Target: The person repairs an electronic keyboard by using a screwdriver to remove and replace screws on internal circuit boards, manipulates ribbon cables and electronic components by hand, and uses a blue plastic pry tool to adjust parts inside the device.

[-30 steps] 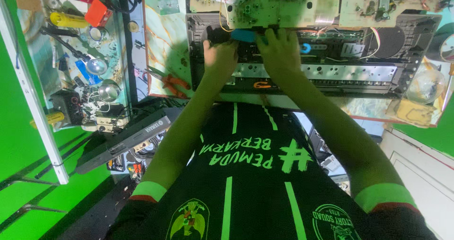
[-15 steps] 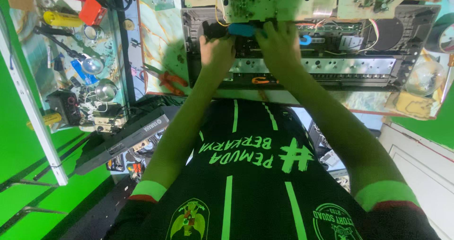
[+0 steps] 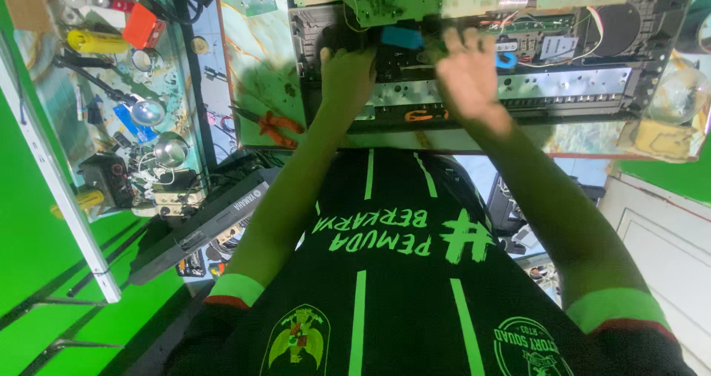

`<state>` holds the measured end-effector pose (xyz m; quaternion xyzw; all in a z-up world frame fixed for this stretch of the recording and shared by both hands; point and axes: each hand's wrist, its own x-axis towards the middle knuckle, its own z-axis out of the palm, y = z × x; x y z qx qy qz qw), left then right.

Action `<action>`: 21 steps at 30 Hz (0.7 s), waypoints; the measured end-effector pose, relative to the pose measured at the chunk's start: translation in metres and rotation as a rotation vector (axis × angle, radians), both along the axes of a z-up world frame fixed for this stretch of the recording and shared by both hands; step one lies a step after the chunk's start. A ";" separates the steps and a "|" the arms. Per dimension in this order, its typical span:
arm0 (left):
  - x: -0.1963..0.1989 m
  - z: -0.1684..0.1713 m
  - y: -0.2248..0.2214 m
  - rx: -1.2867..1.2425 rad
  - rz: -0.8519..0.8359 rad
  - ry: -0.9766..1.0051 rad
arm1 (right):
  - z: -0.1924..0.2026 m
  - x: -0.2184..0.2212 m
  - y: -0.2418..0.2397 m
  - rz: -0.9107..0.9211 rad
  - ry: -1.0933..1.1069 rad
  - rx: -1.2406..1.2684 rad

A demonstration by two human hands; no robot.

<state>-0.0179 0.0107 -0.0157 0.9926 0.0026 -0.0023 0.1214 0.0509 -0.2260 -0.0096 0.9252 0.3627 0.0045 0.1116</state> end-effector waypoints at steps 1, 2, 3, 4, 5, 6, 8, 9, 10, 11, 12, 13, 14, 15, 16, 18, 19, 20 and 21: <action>0.000 0.000 0.001 -0.005 -0.008 0.031 | 0.004 -0.001 -0.007 -0.060 -0.010 -0.018; 0.000 0.000 0.002 -0.009 -0.015 0.063 | 0.009 -0.003 -0.009 -0.119 -0.018 -0.035; -0.001 0.000 0.003 -0.016 -0.017 0.014 | 0.017 -0.006 -0.011 -0.071 -0.006 0.044; -0.003 0.000 0.003 -0.027 -0.024 -0.034 | 0.028 -0.011 -0.020 -0.027 0.007 0.120; -0.005 0.000 0.002 -0.037 -0.030 -0.082 | 0.039 -0.018 -0.024 0.018 0.020 0.197; -0.007 0.001 0.003 -0.030 -0.036 -0.076 | 0.049 -0.025 -0.023 0.025 0.039 0.263; -0.013 0.004 0.003 -0.014 -0.046 -0.061 | 0.068 -0.038 -0.025 0.040 0.077 0.395; -0.018 0.006 0.004 -0.065 -0.051 -0.078 | 0.077 -0.046 -0.028 0.017 0.101 0.433; -0.022 0.010 0.004 -0.114 -0.055 -0.097 | 0.084 -0.053 -0.033 -0.005 0.123 0.472; -0.025 0.013 0.005 -0.163 -0.059 -0.116 | 0.090 -0.060 -0.037 -0.027 0.145 0.511; -0.029 0.017 0.005 -0.153 -0.068 -0.124 | 0.094 -0.066 -0.041 -0.069 0.169 0.519; -0.032 0.021 0.005 -0.143 -0.077 -0.133 | 0.097 -0.072 -0.046 -0.112 0.194 0.526; -0.032 0.025 0.005 -0.131 -0.088 -0.147 | 0.098 -0.076 -0.050 -0.154 0.212 0.536; -0.032 0.030 0.004 -0.116 -0.073 -0.141 | 0.099 -0.079 -0.053 -0.183 0.213 0.558; -0.035 0.033 0.002 -0.101 -0.058 -0.132 | 0.099 -0.084 -0.056 -0.213 0.217 0.578; -0.035 0.039 -0.002 -0.068 -0.044 -0.142 | 0.097 -0.089 -0.061 -0.264 0.221 0.613; -0.034 0.041 -0.003 -0.049 -0.044 -0.160 | 0.097 -0.091 -0.063 -0.285 0.222 0.628; -0.033 0.043 -0.005 -0.028 -0.042 -0.178 | 0.096 -0.092 -0.064 -0.304 0.224 0.644; -0.033 0.045 -0.006 -0.030 -0.046 -0.178 | 0.095 -0.092 -0.067 -0.307 0.217 0.649</action>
